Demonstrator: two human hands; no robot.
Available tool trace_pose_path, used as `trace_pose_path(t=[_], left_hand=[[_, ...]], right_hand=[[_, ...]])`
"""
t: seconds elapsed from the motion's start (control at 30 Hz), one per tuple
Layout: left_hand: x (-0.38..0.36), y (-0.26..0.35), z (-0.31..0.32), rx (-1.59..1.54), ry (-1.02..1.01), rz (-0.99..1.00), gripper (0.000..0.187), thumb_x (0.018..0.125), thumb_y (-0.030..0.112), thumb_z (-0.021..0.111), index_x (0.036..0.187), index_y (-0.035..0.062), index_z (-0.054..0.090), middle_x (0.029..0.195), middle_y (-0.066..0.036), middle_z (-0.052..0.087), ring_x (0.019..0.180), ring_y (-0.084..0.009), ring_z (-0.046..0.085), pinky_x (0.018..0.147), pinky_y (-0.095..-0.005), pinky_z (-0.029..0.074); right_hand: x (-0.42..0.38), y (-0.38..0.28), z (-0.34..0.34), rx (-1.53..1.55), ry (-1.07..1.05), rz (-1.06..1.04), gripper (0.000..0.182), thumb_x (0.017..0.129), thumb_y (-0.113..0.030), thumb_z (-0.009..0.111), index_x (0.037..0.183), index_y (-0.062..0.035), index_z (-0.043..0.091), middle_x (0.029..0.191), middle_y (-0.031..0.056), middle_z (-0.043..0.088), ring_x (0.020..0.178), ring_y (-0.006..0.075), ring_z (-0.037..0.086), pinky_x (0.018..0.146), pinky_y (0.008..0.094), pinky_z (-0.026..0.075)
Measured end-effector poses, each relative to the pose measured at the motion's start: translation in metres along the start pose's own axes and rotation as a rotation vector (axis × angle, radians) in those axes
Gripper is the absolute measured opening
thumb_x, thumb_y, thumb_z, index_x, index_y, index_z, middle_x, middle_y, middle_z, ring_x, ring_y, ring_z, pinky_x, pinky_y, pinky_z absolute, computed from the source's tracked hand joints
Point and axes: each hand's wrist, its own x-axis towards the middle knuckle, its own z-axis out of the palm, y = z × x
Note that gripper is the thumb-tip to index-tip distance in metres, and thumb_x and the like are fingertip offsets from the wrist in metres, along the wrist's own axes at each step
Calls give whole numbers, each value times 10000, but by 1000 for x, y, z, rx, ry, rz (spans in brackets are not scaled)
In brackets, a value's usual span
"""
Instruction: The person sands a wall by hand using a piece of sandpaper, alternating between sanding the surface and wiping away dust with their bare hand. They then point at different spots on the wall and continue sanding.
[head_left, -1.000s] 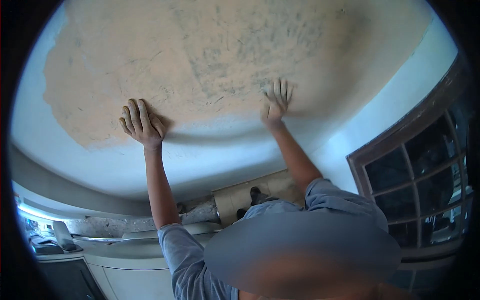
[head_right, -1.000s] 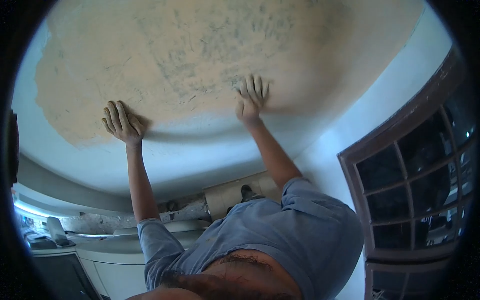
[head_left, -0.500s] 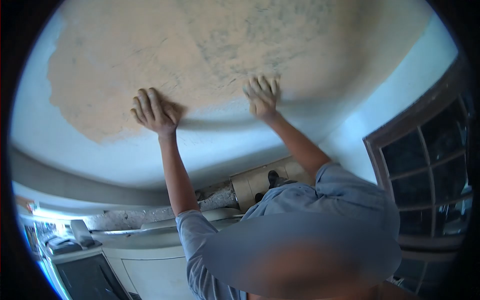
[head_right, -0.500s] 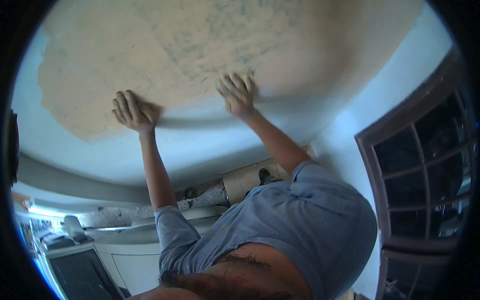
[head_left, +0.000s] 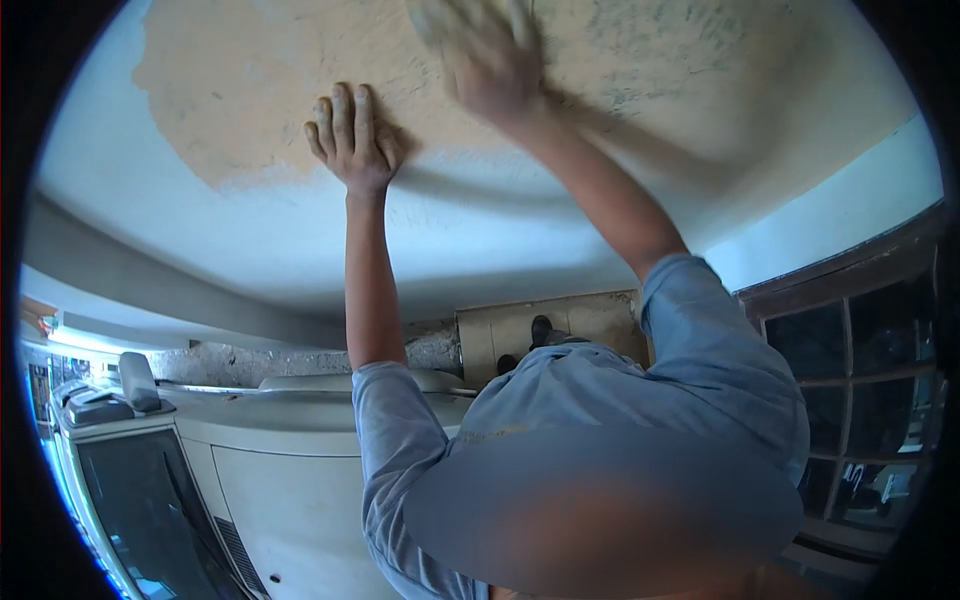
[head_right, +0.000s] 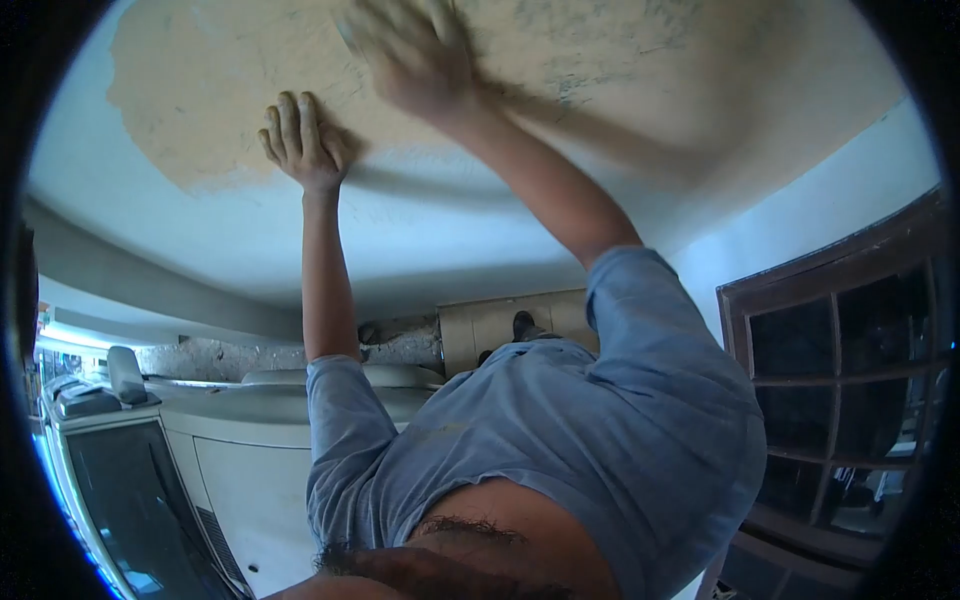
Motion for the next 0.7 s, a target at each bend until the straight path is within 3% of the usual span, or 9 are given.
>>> trace_pose_path(t=[0.03,0.1,0.2,0.33,0.37,0.4,0.5,0.57,0.7], left_hand=[[-2,-1,0,-18,-15,-13,434,887,201,443,1265,73,611,1359,-160,535,1358,-304,378,1161,-456,117],[-8,-6,0,-34,-48,-32,430,905,251,437,1283,143,611,1366,-107,540,1347,-289,390,1162,-460,108],[-7,-4,-4,34,-105,-13,453,916,231,415,1326,109,564,1409,-128,493,1381,-301,341,1166,-469,73],[-15,-8,-2,23,-119,-16,463,947,293,399,1352,118,541,1440,-122,461,1397,-302,314,1170,-472,49],[-16,-7,-6,9,-143,-30,464,949,272,396,1348,84,538,1438,-137,459,1402,-307,304,1169,-480,45],[-20,-7,-8,19,-146,-19,464,949,272,396,1348,84,538,1438,-137,459,1402,-307,304,1169,-480,45],[-27,-3,-14,-147,-97,-122,474,957,225,382,1364,8,491,1447,-200,424,1387,-346,319,1161,-494,64],[-33,14,-24,-204,-105,-234,481,960,237,397,1376,6,472,1454,-212,405,1385,-363,316,1159,-490,96],[-39,59,-55,-555,-157,-471,536,952,255,486,1402,-24,409,1458,-258,367,1373,-390,322,1119,-452,254]], right_hand=[[-46,1,33,-174,307,-250,229,883,-182,609,1094,-179,698,1182,-45,663,1156,121,561,1032,456,363],[-126,1,80,-117,266,-247,239,896,-247,602,1110,-214,703,1189,-52,663,1180,120,560,1079,461,315],[-120,-5,80,-96,201,-241,241,908,-256,582,1116,-223,699,1194,-55,661,1187,116,554,1100,447,280],[19,-4,41,13,383,-181,291,820,-72,540,1040,-182,696,1191,3,657,1121,186,579,1023,498,322],[66,-7,21,-67,-209,250,272,804,-44,539,1004,-164,681,1156,14,663,1086,209,577,987,523,345],[101,-22,-20,-116,578,-126,356,901,-65,489,1239,0,581,1318,114,579,1302,283,464,1109,510,264],[114,-31,-5,-85,734,-89,342,912,-65,495,1233,13,579,1316,135,576,1296,291,469,1108,509,273],[41,-29,46,63,485,-221,309,800,-26,541,1051,-144,678,1226,23,637,1187,211,537,1022,551,328],[-113,-54,75,328,56,-167,340,877,-174,593,1211,-142,645,1360,5,558,1281,202,494,1114,516,264]])
